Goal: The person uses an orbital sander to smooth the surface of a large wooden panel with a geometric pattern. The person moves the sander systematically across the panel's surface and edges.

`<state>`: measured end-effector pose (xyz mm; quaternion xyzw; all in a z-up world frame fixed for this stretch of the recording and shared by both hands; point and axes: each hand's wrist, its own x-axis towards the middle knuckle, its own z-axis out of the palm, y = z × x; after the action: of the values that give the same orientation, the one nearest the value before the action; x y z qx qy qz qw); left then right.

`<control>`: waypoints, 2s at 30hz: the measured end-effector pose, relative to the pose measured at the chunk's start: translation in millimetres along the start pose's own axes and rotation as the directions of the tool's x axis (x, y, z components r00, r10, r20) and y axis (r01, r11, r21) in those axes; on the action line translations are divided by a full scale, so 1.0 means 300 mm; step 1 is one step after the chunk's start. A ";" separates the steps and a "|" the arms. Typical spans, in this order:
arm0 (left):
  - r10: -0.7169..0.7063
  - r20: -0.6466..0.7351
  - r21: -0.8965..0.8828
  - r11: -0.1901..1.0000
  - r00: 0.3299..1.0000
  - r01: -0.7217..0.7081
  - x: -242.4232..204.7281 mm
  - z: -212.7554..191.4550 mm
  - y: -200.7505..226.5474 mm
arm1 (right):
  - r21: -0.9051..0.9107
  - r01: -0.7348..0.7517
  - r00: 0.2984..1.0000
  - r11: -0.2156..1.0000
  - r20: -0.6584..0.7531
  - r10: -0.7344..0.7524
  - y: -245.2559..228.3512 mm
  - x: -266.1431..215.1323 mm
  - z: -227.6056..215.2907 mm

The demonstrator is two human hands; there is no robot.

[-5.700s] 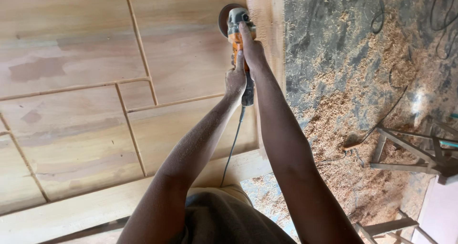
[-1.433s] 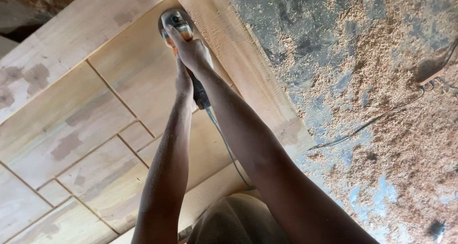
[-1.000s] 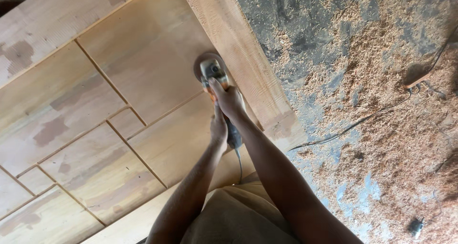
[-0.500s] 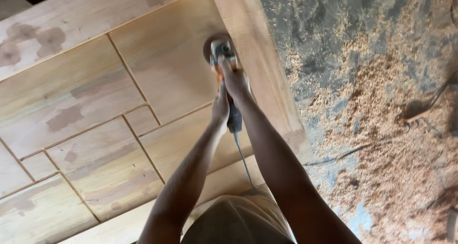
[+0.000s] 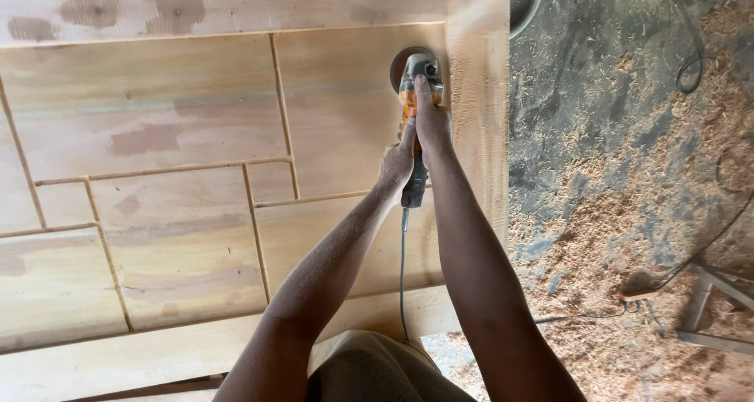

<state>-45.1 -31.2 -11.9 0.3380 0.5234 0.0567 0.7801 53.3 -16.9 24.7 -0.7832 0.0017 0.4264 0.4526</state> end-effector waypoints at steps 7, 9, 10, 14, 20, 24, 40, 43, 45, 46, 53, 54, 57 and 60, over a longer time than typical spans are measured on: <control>-0.028 -0.054 -0.115 0.993 0.998 0.022 -0.054 -0.209 0.018 | -0.082 0.030 0.995 0.996 0.101 -0.022 0.030 -0.065 0.227; -0.015 -0.068 -0.105 0.994 0.998 0.008 -0.072 -0.283 0.014 | -0.112 0.055 0.994 0.992 0.100 -0.043 0.039 -0.094 0.297; -0.005 -0.074 -0.099 0.995 0.997 -0.002 -0.072 -0.318 0.013 | -0.125 0.070 0.993 0.990 0.099 -0.058 0.040 -0.103 0.332; 0.007 -0.120 -0.116 0.993 0.993 -0.021 -0.063 -0.429 -0.039 | -0.207 0.124 0.987 0.970 0.122 -0.100 0.086 -0.134 0.443; 0.077 -0.233 -0.188 0.974 0.969 -0.122 -0.047 -0.586 -0.083 | -0.250 0.225 0.956 0.942 0.244 -0.164 0.156 -0.141 0.635; 0.090 -0.311 -0.389 0.897 0.946 -0.213 -0.055 -0.529 -0.100 | -0.372 0.347 0.916 0.861 0.332 -0.226 0.183 -0.097 0.615; 0.010 -0.014 0.055 0.998 1.000 -0.009 -0.021 -0.104 -0.075 | -0.170 -0.037 0.994 0.985 -0.103 0.020 0.101 -0.008 0.074; 0.006 -0.054 -0.028 1.000 0.999 -0.007 -0.051 -0.189 -0.038 | -0.100 0.006 1.000 0.995 -0.008 -0.006 0.080 -0.042 0.175; 0.009 -0.064 -0.075 0.997 0.998 -0.013 -0.062 -0.238 -0.043 | -0.021 0.021 0.996 1.000 0.087 -0.019 0.097 -0.068 0.223; 0.012 -0.066 -0.092 0.996 0.998 -0.018 -0.065 -0.262 -0.058 | -0.048 0.029 0.995 0.998 0.096 -0.024 0.111 -0.074 0.251; 0.071 -0.272 -0.144 0.983 0.960 -0.113 -0.035 -0.477 -0.092 | -0.193 0.265 0.952 0.945 0.204 -0.226 0.166 -0.079 0.548; 0.093 -0.253 -0.227 0.962 0.963 -0.153 -0.047 -0.501 -0.105 | -0.293 0.294 0.948 0.910 0.211 -0.239 0.181 -0.092 0.581; 0.110 -0.220 -0.399 0.896 0.969 -0.193 -0.061 -0.500 -0.108 | -0.372 0.309 0.933 0.875 0.297 -0.204 0.175 -0.109 0.578; 0.027 -0.224 -0.339 0.935 0.974 -0.104 -0.052 -0.399 -0.120 | -0.347 0.264 0.938 0.900 0.307 -0.157 0.159 -0.103 0.465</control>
<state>-164.0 -9.5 -47.6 0.2035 0.5750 0.2113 0.7638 -77.8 42.2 -20.0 -0.7858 -0.2293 0.4697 0.3306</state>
